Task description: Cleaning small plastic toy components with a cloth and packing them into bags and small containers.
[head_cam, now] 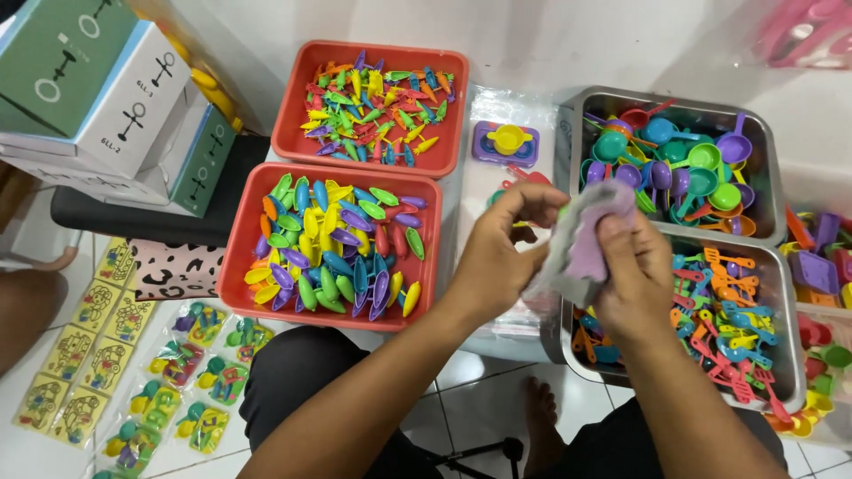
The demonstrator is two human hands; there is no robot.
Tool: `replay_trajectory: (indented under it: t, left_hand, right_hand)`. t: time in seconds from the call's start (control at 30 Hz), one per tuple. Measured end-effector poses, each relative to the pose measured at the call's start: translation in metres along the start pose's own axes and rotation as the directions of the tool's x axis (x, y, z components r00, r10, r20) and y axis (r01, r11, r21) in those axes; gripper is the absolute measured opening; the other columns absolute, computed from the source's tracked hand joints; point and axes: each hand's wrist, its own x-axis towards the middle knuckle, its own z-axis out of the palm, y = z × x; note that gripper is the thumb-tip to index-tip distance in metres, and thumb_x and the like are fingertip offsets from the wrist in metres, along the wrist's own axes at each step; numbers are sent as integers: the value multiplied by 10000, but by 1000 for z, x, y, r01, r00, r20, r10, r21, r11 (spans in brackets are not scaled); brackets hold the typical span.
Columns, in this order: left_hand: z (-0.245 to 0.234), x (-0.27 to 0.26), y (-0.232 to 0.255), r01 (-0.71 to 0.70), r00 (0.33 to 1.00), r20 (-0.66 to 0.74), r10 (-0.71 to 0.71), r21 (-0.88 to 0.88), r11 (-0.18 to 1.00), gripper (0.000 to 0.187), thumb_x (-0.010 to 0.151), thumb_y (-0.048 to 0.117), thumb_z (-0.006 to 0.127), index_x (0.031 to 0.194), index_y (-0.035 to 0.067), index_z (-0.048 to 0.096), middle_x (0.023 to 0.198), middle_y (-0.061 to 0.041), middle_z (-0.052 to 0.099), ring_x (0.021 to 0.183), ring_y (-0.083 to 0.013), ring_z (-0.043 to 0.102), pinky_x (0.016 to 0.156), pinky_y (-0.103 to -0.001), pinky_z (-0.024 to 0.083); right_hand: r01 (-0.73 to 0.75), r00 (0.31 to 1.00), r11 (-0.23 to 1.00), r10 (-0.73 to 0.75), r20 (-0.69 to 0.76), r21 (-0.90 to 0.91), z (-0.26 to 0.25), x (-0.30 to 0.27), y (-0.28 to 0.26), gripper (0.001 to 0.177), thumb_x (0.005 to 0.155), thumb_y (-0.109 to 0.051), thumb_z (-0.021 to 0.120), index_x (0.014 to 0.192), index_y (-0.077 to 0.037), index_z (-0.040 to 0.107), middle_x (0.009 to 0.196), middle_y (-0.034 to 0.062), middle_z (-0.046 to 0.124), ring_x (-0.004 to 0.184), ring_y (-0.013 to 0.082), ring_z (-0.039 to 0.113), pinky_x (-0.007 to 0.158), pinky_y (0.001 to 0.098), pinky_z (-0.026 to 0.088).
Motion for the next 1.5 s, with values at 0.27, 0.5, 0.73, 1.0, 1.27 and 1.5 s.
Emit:
replay_trajectory:
  t: [0.27, 0.5, 0.73, 1.0, 1.27, 1.5]
  left_hand:
    - [-5, 0, -3, 109, 992, 71, -109, 4, 994, 487, 810, -20, 713, 1265, 145, 658, 977, 14, 621, 964, -139, 571, 832, -264, 462]
    - [-2, -2, -1, 112, 992, 63, -111, -13, 994, 425, 832, 29, 748, 1234, 136, 662, 1015, -2, 657, 1002, -155, 621, 862, -301, 513]
    - [5, -7, 24, -28, 998, -45, 34, 112, 993, 322, 860, 26, 770, 1163, 79, 677, 1017, -92, 676, 1008, -207, 670, 864, -380, 583]
    - [-2, 7, 23, -124, 982, -123, 143, 149, 981, 255, 897, 7, 767, 1130, 110, 764, 995, -85, 692, 974, -191, 715, 799, -324, 644]
    - [-24, 13, 42, -122, 992, 94, 86, 886, 446, 216, 872, 270, 742, 1051, 161, 794, 1000, -69, 700, 936, -289, 653, 814, -439, 534]
    - [0, 7, 36, -208, 973, 89, 213, 736, 645, 651, 966, 225, 685, 1461, -108, 423, 1242, -398, 582, 1145, -566, 585, 919, -638, 476]
  right_hand:
    - [11, 993, 984, 11, 121, -179, 10, 7, -22, 158, 1074, -214, 564, 994, -83, 600, 737, -4, 561, 689, 91, 562, 759, 266, 492]
    - [-14, 993, 965, 45, 112, -262, -2, 8, -17, 311, 1134, -255, 509, 875, -101, 587, 675, 3, 530, 642, 72, 506, 659, 240, 455]
    - [7, 998, 972, 9, 70, -233, -6, 9, -11, 233, 1104, -143, 572, 890, -97, 652, 767, -35, 532, 776, 49, 477, 732, 225, 451]
    - [-63, 997, 998, 64, -39, 29, -3, 9, -4, 206, 1090, -172, 594, 1071, -26, 739, 849, 8, 643, 825, 63, 563, 805, 250, 511]
    - [-334, 890, 808, 440, -121, 485, -44, 38, -34, 355, 993, -377, 492, 1156, -103, 649, 1201, 84, 676, 1118, 234, 654, 997, 425, 541]
    - [-441, 845, 766, 530, -72, 469, -64, 39, -12, 413, 881, -499, 709, 1115, -159, 689, 1072, 29, 743, 1029, 233, 744, 982, 536, 612]
